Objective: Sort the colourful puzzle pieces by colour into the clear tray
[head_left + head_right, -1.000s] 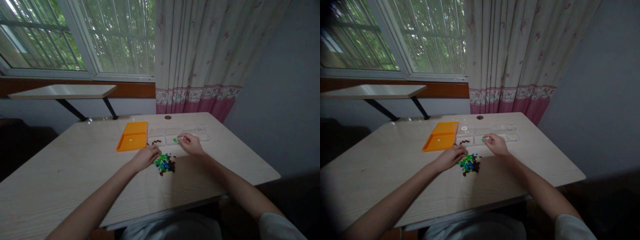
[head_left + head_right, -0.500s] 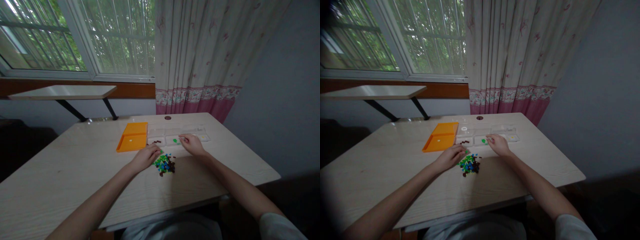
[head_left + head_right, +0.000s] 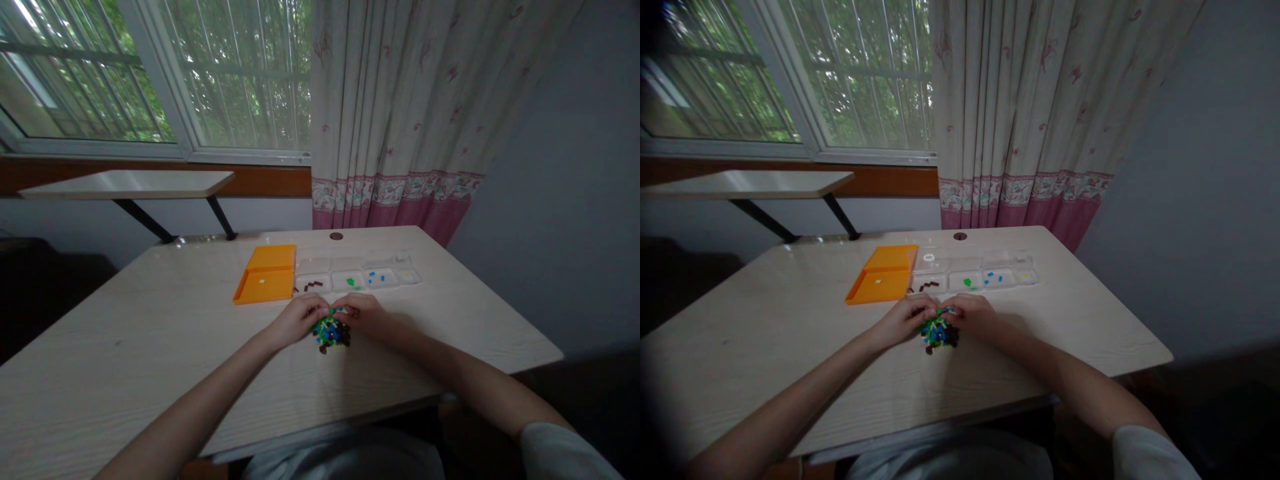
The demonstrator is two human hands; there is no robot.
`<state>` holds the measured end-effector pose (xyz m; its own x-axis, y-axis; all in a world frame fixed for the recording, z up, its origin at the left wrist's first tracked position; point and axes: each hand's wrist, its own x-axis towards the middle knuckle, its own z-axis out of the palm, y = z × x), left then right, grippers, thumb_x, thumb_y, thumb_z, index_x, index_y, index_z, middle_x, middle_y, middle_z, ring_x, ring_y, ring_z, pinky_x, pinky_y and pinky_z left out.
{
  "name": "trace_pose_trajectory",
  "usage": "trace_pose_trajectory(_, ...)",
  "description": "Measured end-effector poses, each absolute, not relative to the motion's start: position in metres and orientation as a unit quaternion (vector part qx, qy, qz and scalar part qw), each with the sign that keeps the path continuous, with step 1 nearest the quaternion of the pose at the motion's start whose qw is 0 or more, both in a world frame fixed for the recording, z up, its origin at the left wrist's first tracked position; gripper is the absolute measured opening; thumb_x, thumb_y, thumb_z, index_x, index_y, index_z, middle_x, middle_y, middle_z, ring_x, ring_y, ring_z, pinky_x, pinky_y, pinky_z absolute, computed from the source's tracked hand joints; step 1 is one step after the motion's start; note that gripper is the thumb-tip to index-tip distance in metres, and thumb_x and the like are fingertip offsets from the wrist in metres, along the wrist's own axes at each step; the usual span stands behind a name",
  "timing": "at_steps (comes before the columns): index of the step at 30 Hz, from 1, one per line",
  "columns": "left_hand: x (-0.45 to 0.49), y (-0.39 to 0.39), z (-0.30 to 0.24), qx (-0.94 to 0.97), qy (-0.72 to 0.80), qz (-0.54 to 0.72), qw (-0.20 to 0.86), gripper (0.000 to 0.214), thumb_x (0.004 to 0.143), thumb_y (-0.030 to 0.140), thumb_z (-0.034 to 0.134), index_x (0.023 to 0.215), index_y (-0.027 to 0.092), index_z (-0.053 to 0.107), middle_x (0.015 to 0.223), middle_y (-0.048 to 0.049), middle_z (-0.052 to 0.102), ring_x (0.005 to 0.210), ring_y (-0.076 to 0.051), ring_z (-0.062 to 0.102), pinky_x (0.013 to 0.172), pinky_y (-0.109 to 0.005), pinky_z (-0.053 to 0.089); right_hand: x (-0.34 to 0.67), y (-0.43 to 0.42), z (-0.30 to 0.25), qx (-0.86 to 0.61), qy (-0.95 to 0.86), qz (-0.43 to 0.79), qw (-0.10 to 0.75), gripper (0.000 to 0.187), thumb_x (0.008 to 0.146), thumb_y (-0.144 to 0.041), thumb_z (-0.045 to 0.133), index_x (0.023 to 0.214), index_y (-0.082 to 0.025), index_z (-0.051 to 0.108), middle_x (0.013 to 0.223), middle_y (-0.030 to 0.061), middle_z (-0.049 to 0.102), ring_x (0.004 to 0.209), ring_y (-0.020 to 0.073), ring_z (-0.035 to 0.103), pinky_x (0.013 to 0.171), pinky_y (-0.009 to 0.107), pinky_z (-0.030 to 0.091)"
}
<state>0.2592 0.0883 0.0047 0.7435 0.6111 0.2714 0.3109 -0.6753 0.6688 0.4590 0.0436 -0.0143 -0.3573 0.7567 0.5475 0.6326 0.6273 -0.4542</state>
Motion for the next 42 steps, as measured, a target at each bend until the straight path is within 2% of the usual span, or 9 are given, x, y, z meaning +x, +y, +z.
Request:
trace_pose_trajectory(7, 0.261, 0.086, 0.007, 0.87, 0.259, 0.244, 0.341, 0.032, 0.086, 0.036, 0.043, 0.078, 0.012, 0.062, 0.073, -0.0048, 0.059, 0.071, -0.014, 0.053, 0.064, -0.023, 0.041, 0.459, 0.044, -0.015, -0.424, -0.815, 0.075, 0.387, 0.019, 0.079, -0.034, 0.055, 0.087, -0.018, 0.064, 0.063, 0.0001, 0.059, 0.052, 0.0085, 0.047, 0.051, 0.019, 0.037)
trace_pose_trajectory(11, 0.252, 0.091, 0.016, 0.886, 0.252, 0.227, 0.317, 0.026, 0.085, 0.031, 0.042, 0.081, 0.013, 0.06, 0.071, -0.0027, 0.057, 0.065, -0.011, 0.05, 0.059, -0.02, 0.039, 0.464, 0.044, -0.01, -0.419, -0.822, 0.053, 0.381, 0.02, 0.081, -0.034, 0.053, 0.087, -0.018, 0.064, 0.063, 0.0007, 0.06, 0.051, 0.008, 0.047, 0.052, 0.018, 0.038)
trace_pose_trajectory(16, 0.231, 0.102, 0.022, 0.916, 0.258, 0.119, 0.283, 0.015, 0.077, 0.024, 0.048, 0.072, 0.014, 0.058, 0.061, 0.0011, 0.052, 0.055, -0.008, 0.044, 0.052, -0.017, 0.033, 0.481, 0.049, 0.001, -0.44, -0.789, -0.035, 0.427, 0.019, 0.08, -0.032, 0.053, 0.083, -0.018, 0.065, 0.055, -0.0005, 0.055, 0.049, 0.0082, 0.047, 0.053, 0.019, 0.039)
trace_pose_trajectory(20, 0.223, 0.105, 0.017, 0.923, 0.25, 0.043, 0.288, 0.011, 0.072, 0.026, 0.052, 0.069, 0.015, 0.056, 0.061, 0.0031, 0.05, 0.053, -0.007, 0.042, 0.049, -0.016, 0.031, 0.496, 0.051, 0.01, -0.463, -0.757, -0.079, 0.455, 0.02, 0.08, -0.032, 0.053, 0.085, -0.018, 0.066, 0.053, -0.0009, 0.052, 0.048, 0.0089, 0.046, 0.052, 0.02, 0.039)
trace_pose_trajectory(30, 0.226, 0.106, 0.01, 0.932, 0.249, 0.036, 0.262, 0.006, 0.066, 0.014, 0.047, 0.069, 0.016, 0.052, 0.061, 0.0043, 0.047, 0.054, -0.007, 0.042, 0.052, -0.016, 0.031, 0.499, 0.053, 0.014, -0.423, -0.753, -0.127, 0.487, 0.013, 0.078, -0.025, 0.057, 0.085, -0.016, 0.064, 0.051, -0.0038, 0.048, 0.046, 0.0071, 0.045, 0.049, 0.018, 0.038)
trace_pose_trajectory(42, 0.225, 0.107, 0.009, 0.927, 0.255, 0.037, 0.272, 0.011, 0.065, 0.013, 0.046, 0.071, 0.016, 0.054, 0.062, 0.0041, 0.048, 0.055, -0.007, 0.043, 0.052, -0.016, 0.031, 0.501, 0.053, 0.013, -0.433, -0.753, -0.127, 0.48, 0.013, 0.079, -0.026, 0.056, 0.085, -0.018, 0.064, 0.052, -0.0036, 0.049, 0.047, 0.0078, 0.045, 0.05, 0.019, 0.038)
